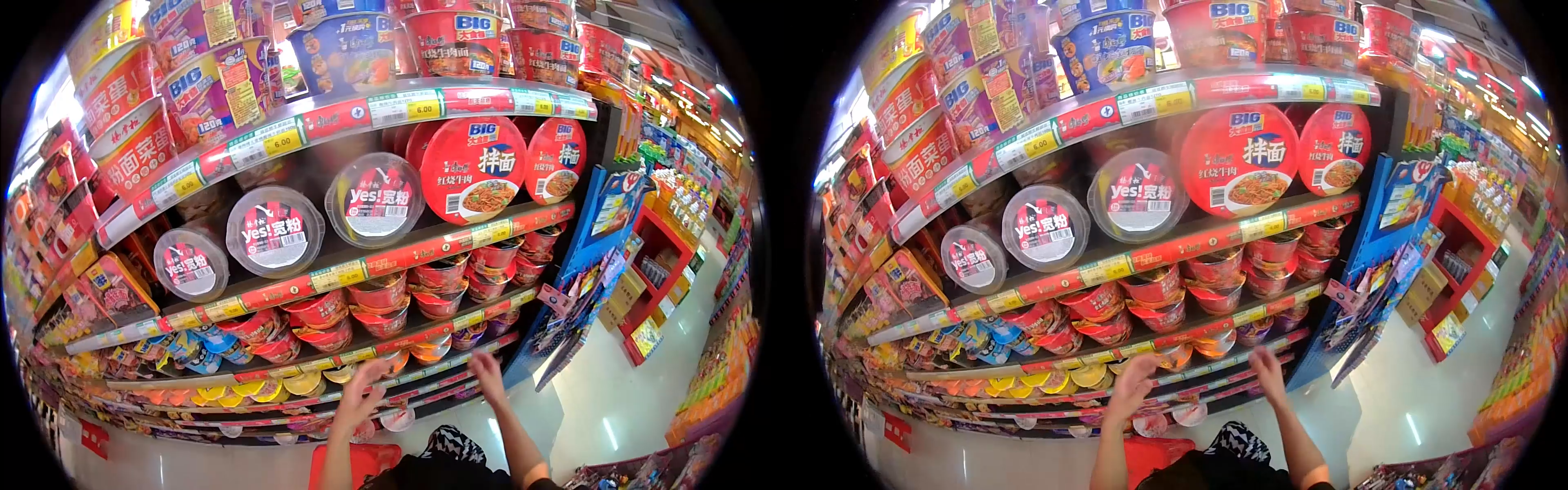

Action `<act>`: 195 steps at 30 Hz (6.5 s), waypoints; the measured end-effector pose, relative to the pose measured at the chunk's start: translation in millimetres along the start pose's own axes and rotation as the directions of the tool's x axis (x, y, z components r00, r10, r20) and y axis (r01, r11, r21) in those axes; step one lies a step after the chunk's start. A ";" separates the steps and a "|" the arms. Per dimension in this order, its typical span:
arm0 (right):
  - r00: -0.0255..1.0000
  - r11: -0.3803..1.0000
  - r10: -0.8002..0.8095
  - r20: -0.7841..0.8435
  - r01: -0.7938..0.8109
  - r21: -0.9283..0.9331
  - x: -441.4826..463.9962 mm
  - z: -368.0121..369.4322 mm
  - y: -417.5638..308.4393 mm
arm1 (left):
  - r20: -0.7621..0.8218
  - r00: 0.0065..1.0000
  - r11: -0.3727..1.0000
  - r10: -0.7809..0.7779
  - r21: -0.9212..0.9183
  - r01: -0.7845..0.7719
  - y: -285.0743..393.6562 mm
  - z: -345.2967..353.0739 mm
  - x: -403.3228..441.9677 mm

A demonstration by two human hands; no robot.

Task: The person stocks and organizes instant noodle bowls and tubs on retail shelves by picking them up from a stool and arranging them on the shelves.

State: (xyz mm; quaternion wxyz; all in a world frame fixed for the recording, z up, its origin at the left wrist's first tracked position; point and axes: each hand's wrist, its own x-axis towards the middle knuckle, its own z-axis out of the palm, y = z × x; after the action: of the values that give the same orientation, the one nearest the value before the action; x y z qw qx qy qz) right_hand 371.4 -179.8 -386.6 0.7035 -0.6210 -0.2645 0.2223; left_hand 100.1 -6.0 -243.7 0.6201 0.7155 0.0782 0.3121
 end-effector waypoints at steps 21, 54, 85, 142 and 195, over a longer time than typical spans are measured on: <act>0.853 0.853 -0.521 0.026 0.519 0.055 122.2 29.0 -331.3 | -0.024 0.924 0.911 0.383 0.180 -0.372 147.4 64.9 236.1; 0.886 0.883 -0.464 -0.014 0.464 0.068 -76.7 41.0 -187.0 | -0.314 0.948 0.799 -0.043 -0.580 -0.156 38.4 77.8 26.3; 0.824 0.995 -0.101 0.558 0.094 0.041 -114.1 72.4 -131.8 | -0.114 0.934 0.872 0.339 0.410 -0.267 39.6 25.8 -96.8; 0.215 0.707 0.646 0.732 -0.530 -0.468 -3.4 78.1 79.3 | -0.684 0.107 0.690 -0.722 -0.700 0.181 -135.5 136.1 -165.0; 0.523 0.599 0.713 0.466 -0.110 -0.793 -58.6 60.1 239.5 | -0.533 0.431 0.665 -0.728 -0.400 0.630 -279.1 25.0 -270.5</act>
State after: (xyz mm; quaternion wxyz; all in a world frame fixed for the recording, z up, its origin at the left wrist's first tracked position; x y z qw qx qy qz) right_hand 291.6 -140.9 -624.3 0.1639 -0.7256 -0.4206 0.5193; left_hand -24.0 -100.9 -600.4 0.6713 0.4189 0.5493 0.2687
